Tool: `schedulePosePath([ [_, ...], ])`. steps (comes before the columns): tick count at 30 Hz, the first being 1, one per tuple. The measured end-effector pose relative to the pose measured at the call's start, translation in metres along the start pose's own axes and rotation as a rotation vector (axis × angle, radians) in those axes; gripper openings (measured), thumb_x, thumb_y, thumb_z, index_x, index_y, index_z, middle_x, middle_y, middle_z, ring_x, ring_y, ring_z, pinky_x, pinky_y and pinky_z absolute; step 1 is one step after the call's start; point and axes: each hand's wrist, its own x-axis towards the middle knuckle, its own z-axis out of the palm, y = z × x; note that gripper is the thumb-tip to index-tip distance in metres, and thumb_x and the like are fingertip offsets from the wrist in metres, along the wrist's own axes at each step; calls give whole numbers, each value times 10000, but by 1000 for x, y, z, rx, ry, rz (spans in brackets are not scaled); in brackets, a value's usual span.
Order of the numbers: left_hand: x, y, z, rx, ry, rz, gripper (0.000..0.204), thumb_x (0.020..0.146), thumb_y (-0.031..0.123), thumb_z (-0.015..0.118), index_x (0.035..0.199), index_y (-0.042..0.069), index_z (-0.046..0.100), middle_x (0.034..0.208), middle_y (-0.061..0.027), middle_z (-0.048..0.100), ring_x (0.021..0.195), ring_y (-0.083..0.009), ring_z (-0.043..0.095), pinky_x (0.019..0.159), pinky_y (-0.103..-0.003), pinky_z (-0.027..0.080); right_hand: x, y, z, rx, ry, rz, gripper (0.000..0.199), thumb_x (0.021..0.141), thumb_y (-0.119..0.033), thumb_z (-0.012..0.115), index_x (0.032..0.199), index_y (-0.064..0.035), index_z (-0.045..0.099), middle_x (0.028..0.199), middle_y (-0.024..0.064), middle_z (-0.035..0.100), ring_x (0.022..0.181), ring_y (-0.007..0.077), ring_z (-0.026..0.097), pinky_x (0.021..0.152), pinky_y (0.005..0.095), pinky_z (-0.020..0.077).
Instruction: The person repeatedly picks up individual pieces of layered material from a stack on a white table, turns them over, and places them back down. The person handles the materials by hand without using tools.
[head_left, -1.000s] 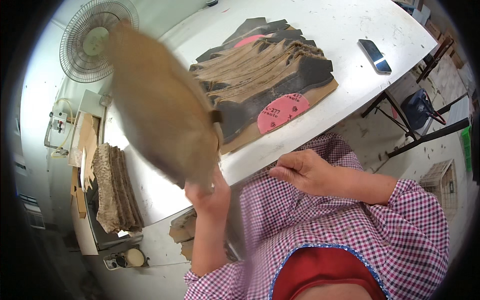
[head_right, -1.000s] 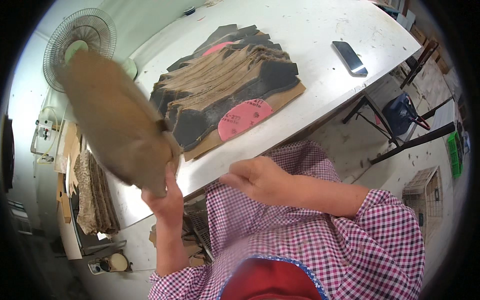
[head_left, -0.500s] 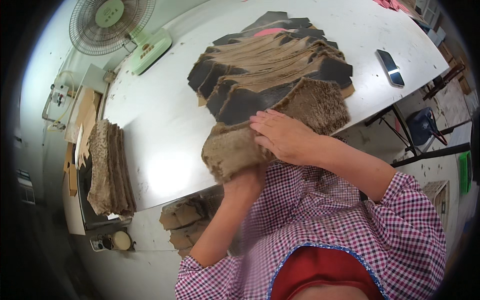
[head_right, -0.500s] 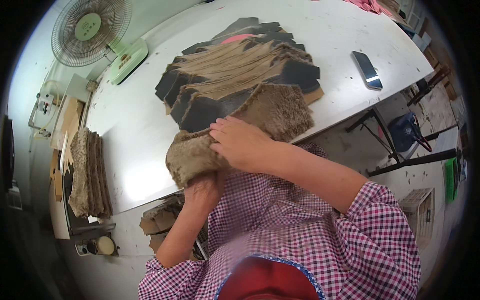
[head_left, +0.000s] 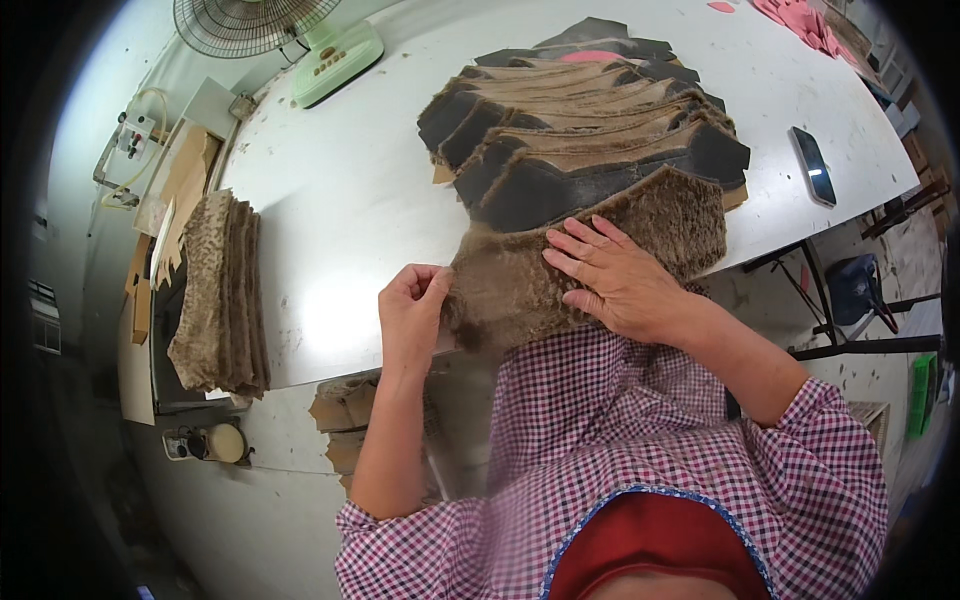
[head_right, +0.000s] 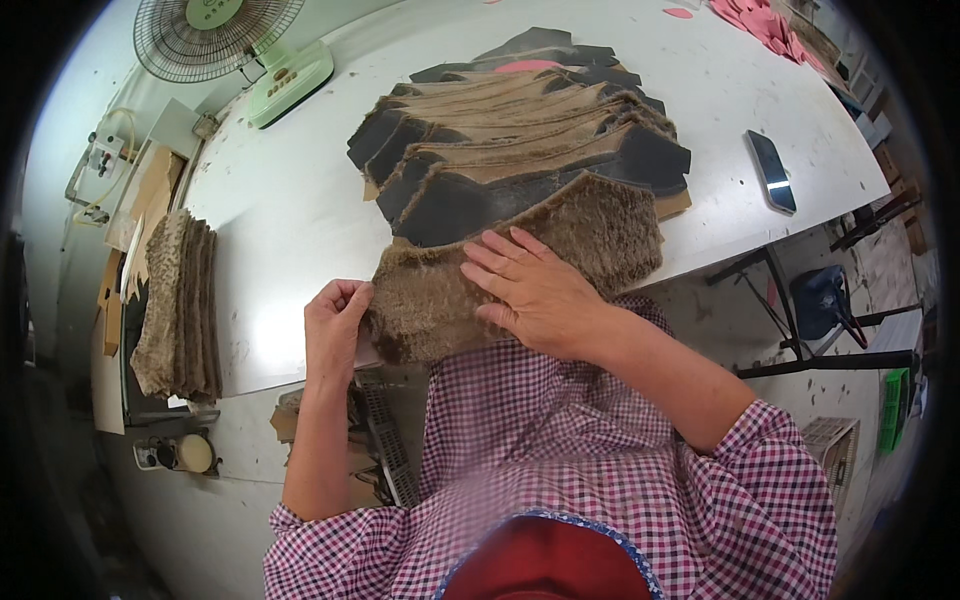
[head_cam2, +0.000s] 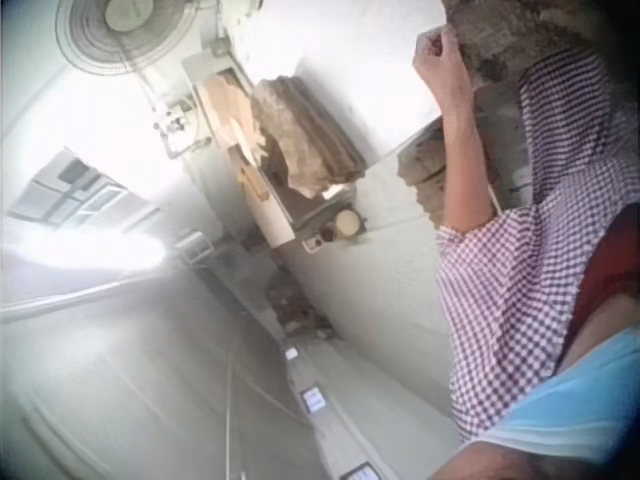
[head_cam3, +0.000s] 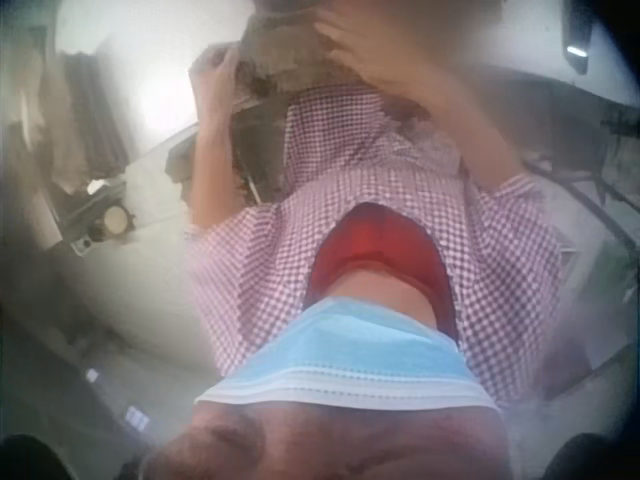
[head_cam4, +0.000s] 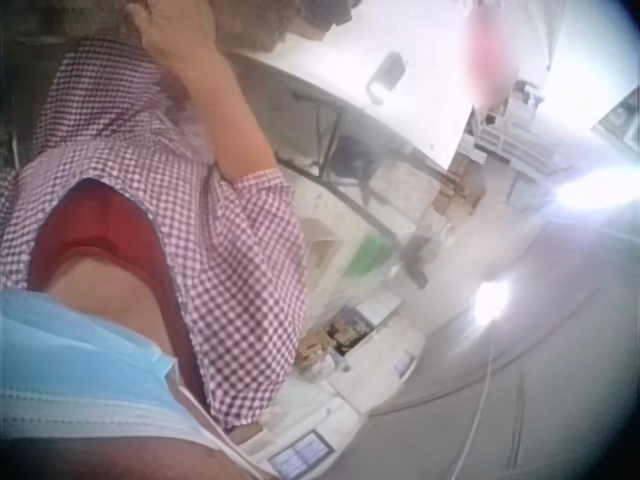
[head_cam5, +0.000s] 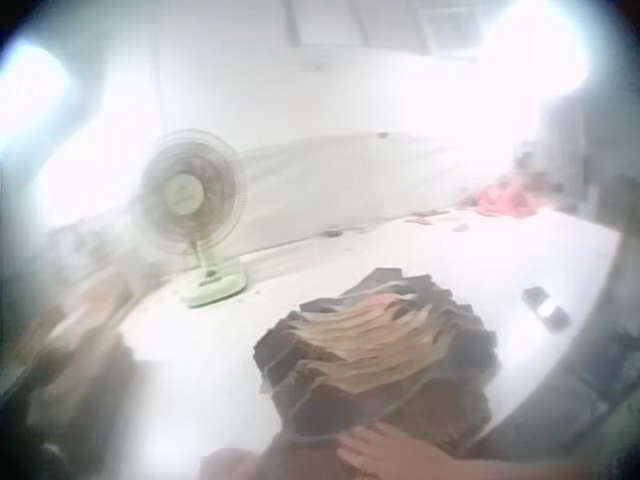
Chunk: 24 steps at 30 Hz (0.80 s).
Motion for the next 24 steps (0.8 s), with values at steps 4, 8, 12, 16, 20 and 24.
schedulePosePath([
  [4, 5, -3, 10, 477, 96, 347, 75, 883, 46, 642, 848, -4, 598, 821, -57, 574, 715, -149, 501, 637, -301, 432, -3, -1, -1, 32, 22, 3, 542, 970, -350, 489, 1406, -33, 430, 1507, 113, 363, 1440, 254, 237, 1197, 417, 129],
  [8, 6, -6, 29, 789, 142, 630, 93, 860, -23, 602, 839, -14, 511, 811, -126, 519, 767, -282, 517, 692, -372, 436, -7, 1, -4, 85, 25, 16, 569, 943, -357, 542, 1393, -22, 444, 1495, 129, 377, 1427, 271, 264, 1189, 419, 153],
  [12, -1, -8, 33, 860, 168, 656, 109, 862, -59, 551, 842, 1, 463, 821, -172, 521, 777, -344, 517, 710, -408, 434, -7, 2, -4, 74, 70, -16, 606, 942, -406, 524, 1385, -1, 444, 1484, 160, 382, 1414, 287, 285, 1186, 430, 151],
  [16, -2, -3, 34, 808, 139, 506, 206, 826, -69, 566, 1009, 5, 506, 848, -145, 535, 784, -336, 532, 720, -426, 450, -2, -10, -7, 19, 100, 14, 695, 960, -506, 419, 1407, 25, 400, 1509, 171, 336, 1434, 286, 242, 1192, 435, 113],
  [20, -4, 5, 39, 839, 124, 477, 487, 834, -91, 561, 1294, 21, 449, 883, -114, 547, 822, -268, 548, 766, -396, 464, -10, 2, 9, -118, 95, 8, 781, 965, -574, 337, 1445, 43, 322, 1542, 161, 277, 1451, 270, 200, 1198, 431, 75],
  [24, -21, 27, 62, 866, 186, 697, 513, 856, -82, 539, 1344, 42, 437, 1114, -157, 533, 1064, -297, 511, 939, -398, 420, -10, 5, 10, -48, 121, -25, 793, 961, -576, 332, 1453, 46, 298, 1545, 161, 271, 1456, 269, 185, 1201, 424, 52],
])
